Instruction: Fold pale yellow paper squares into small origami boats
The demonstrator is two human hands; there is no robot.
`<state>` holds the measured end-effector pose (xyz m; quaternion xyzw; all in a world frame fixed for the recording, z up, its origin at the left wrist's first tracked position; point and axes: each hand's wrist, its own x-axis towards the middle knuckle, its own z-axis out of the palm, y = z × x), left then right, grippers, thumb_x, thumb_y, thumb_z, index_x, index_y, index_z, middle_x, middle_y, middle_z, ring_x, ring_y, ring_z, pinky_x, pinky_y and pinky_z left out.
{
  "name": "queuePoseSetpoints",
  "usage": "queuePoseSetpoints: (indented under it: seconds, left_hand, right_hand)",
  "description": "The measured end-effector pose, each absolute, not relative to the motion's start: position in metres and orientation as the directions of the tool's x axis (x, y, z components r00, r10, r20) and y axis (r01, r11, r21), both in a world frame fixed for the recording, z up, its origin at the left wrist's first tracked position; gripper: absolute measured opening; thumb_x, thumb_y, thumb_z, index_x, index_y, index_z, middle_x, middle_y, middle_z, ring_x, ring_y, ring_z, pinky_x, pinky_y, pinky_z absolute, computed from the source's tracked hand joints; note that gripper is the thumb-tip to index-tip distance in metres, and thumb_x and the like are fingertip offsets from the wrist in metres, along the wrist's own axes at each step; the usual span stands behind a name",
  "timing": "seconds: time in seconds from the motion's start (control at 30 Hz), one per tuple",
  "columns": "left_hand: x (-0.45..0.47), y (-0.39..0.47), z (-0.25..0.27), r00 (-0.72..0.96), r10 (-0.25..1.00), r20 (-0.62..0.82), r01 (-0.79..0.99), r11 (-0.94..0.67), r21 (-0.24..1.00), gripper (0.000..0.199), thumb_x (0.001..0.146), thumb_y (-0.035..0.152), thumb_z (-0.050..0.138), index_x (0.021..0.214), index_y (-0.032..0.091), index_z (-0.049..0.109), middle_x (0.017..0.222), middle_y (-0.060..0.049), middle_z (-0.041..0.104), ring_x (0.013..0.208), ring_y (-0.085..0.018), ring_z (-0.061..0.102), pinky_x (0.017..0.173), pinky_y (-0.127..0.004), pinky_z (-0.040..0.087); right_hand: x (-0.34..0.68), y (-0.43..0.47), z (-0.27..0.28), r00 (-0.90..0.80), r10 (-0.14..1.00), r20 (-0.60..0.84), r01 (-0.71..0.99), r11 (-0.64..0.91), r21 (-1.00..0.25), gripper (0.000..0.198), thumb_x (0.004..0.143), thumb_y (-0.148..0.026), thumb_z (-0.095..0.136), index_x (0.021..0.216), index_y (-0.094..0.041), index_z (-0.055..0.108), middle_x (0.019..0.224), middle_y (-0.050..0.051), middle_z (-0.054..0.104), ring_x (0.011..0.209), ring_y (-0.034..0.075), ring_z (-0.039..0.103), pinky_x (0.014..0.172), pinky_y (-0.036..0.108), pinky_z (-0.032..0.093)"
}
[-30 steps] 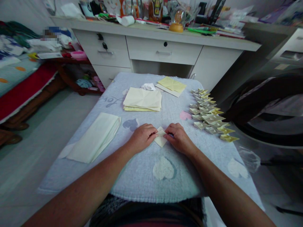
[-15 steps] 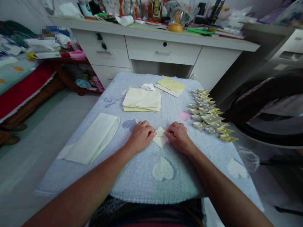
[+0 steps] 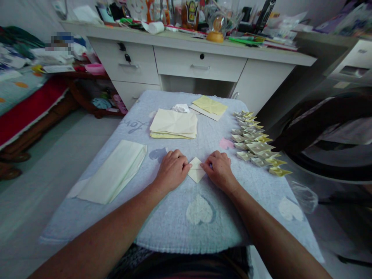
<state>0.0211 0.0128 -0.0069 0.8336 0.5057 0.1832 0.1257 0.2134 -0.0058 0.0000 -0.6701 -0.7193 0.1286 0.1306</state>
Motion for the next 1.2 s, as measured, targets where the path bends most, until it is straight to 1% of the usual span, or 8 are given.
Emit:
queuePoseSetpoints:
  seconds: [0.27, 0.37, 0.53, 0.67, 0.93, 1.2]
  left_hand:
    - [0.0208, 0.012, -0.0079, 0.401, 0.898, 0.181, 0.812, -0.44, 0.384, 0.02, 0.087, 0.032, 0.059, 0.071, 0.019, 0.061, 0.087, -0.005, 0.057, 0.089, -0.022, 0.053, 0.082, -0.037, 0.042]
    - [0.0205, 0.0123, -0.0086, 0.4, 0.896, 0.191, 0.808, -0.443, 0.388, 0.019, 0.087, 0.031, 0.06, 0.072, 0.019, 0.061, 0.087, -0.005, 0.057, 0.089, -0.022, 0.053, 0.081, -0.036, 0.042]
    - [0.02, 0.013, -0.0065, 0.413, 0.891, 0.186, 0.791, -0.453, 0.411, 0.019, 0.086, 0.031, 0.062, 0.071, 0.019, 0.062, 0.086, -0.005, 0.057, 0.089, -0.022, 0.053, 0.081, -0.036, 0.042]
    - [0.0199, 0.0134, -0.0042, 0.419, 0.89, 0.181, 0.787, -0.455, 0.417, 0.019, 0.086, 0.03, 0.062, 0.07, 0.019, 0.062, 0.086, -0.005, 0.057, 0.087, -0.021, 0.053, 0.081, -0.036, 0.042]
    - [0.0213, 0.0128, -0.0047, 0.435, 0.882, 0.18, 0.803, -0.471, 0.367, 0.021, 0.089, 0.03, 0.058, 0.072, 0.018, 0.062, 0.087, -0.007, 0.058, 0.088, -0.022, 0.053, 0.082, -0.038, 0.041]
    - [0.0251, 0.0116, -0.0029, 0.412, 0.895, 0.172, 0.829, -0.446, 0.338, 0.021, 0.089, 0.03, 0.057, 0.072, 0.018, 0.061, 0.087, -0.007, 0.058, 0.088, -0.023, 0.052, 0.081, -0.038, 0.041]
  right_hand:
    - [0.214, -0.0083, 0.0003, -0.085, 0.996, 0.039, 0.932, 0.093, -0.35, 0.017, 0.088, -0.025, 0.054, 0.078, -0.019, 0.067, 0.097, 0.007, 0.06, 0.092, 0.023, 0.045, 0.075, 0.034, 0.028]
    - [0.2139, -0.0077, 0.0, -0.084, 0.996, 0.039, 0.935, 0.093, -0.342, 0.018, 0.087, -0.025, 0.053, 0.077, -0.019, 0.067, 0.097, 0.007, 0.06, 0.092, 0.023, 0.045, 0.075, 0.034, 0.029]
    - [0.2148, -0.0078, 0.0001, -0.093, 0.995, 0.04, 0.924, 0.101, -0.368, 0.016, 0.085, -0.029, 0.059, 0.075, -0.019, 0.066, 0.096, 0.007, 0.059, 0.093, 0.024, 0.046, 0.078, 0.035, 0.03]
    - [0.2144, -0.0077, 0.0021, -0.097, 0.995, 0.021, 0.925, 0.098, -0.366, 0.018, 0.087, -0.03, 0.057, 0.077, -0.019, 0.066, 0.096, 0.007, 0.059, 0.093, 0.024, 0.046, 0.078, 0.035, 0.03]
    - [0.2113, -0.0077, 0.0043, -0.09, 0.996, -0.004, 0.945, 0.084, -0.316, 0.02, 0.09, -0.03, 0.054, 0.078, -0.019, 0.066, 0.098, 0.008, 0.058, 0.095, 0.025, 0.045, 0.078, 0.036, 0.031]
    - [0.209, -0.0105, 0.0022, -0.073, 0.997, 0.032, 0.953, 0.08, -0.291, 0.02, 0.09, -0.031, 0.053, 0.08, -0.019, 0.065, 0.101, 0.01, 0.057, 0.097, 0.026, 0.045, 0.081, 0.038, 0.033]
